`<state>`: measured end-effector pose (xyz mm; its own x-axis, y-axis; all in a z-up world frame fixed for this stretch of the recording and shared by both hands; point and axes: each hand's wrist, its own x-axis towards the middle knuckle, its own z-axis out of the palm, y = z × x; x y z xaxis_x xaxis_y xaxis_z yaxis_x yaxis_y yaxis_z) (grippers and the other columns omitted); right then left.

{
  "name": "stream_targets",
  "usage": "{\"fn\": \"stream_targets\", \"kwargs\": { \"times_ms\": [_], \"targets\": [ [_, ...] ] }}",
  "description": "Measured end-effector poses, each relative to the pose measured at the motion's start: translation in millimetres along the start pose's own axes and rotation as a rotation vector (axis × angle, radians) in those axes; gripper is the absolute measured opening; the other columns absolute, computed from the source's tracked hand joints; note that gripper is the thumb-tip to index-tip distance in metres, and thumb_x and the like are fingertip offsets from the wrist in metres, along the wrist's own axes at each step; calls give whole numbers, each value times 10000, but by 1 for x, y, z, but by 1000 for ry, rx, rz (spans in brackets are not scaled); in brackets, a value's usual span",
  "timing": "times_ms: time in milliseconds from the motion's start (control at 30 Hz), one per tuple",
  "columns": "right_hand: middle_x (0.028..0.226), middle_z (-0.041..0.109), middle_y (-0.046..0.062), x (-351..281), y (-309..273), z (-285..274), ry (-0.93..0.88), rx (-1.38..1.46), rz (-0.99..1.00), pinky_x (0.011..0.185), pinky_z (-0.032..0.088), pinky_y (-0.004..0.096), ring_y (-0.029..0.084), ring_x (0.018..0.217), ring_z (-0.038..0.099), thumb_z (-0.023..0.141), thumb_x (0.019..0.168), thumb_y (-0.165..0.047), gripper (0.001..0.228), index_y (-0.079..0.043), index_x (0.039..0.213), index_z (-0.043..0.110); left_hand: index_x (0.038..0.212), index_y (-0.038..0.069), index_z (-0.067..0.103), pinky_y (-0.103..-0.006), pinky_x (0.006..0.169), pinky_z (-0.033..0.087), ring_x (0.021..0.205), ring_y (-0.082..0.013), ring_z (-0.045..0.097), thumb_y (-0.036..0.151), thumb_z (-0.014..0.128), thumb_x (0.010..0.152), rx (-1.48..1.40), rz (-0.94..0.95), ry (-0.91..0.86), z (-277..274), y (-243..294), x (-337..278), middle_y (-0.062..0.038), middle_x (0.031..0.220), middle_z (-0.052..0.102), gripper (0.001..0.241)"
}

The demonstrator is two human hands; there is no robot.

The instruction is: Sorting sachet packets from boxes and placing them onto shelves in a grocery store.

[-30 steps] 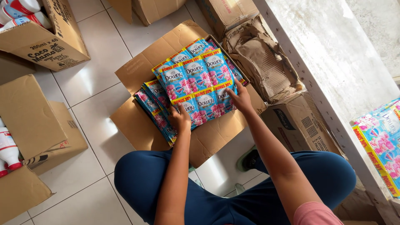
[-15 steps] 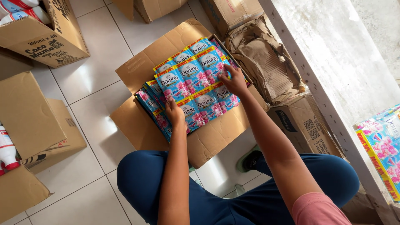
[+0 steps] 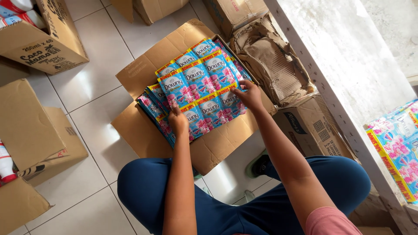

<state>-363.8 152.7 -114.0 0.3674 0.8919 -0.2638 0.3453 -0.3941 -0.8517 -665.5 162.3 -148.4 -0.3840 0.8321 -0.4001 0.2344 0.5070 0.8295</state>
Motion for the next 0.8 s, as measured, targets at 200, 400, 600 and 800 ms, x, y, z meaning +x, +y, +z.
{"fn": "stream_targets", "kwargs": {
  "times_ms": [200, 400, 600, 800],
  "targets": [
    [1039, 721, 92, 0, -34, -24, -193, 276, 74, 777, 599, 321, 151, 895, 703, 840, 821, -253, 486, -36, 1234, 701, 1238, -16, 694, -478, 920, 508, 1094, -443, 662, 474, 393, 1102, 129, 12, 37, -10, -12, 23, -264, 1173, 713, 591],
    [1105, 745, 137, 22, -53, -18, -122, -112, -41, 812, 579, 358, 219, 943, 714, 886, 816, -252, 459, -37, 1196, 744, 1249, 16, 699, -445, 943, 523, 1107, -387, 689, 479, 412, 1056, 77, 22, -29, -23, -8, 55, -211, 1198, 726, 578],
    [1172, 712, 132, 35, -64, -6, -153, -166, 147, 656, 623, 402, 286, 907, 758, 861, 712, -295, 547, -57, 1182, 716, 1280, 59, 696, -465, 936, 511, 1117, -423, 656, 488, 416, 1049, 188, -56, -61, -28, 19, 43, -237, 1192, 707, 563],
    [1110, 683, 185, 16, -85, -7, -179, 11, 373, 630, 592, 419, 274, 945, 701, 900, 737, -416, 709, -52, 1259, 587, 1228, 47, 720, -480, 910, 536, 1062, -424, 689, 488, 415, 1060, 197, 33, -18, -33, 45, 15, -249, 1121, 734, 562]
  ]
}}
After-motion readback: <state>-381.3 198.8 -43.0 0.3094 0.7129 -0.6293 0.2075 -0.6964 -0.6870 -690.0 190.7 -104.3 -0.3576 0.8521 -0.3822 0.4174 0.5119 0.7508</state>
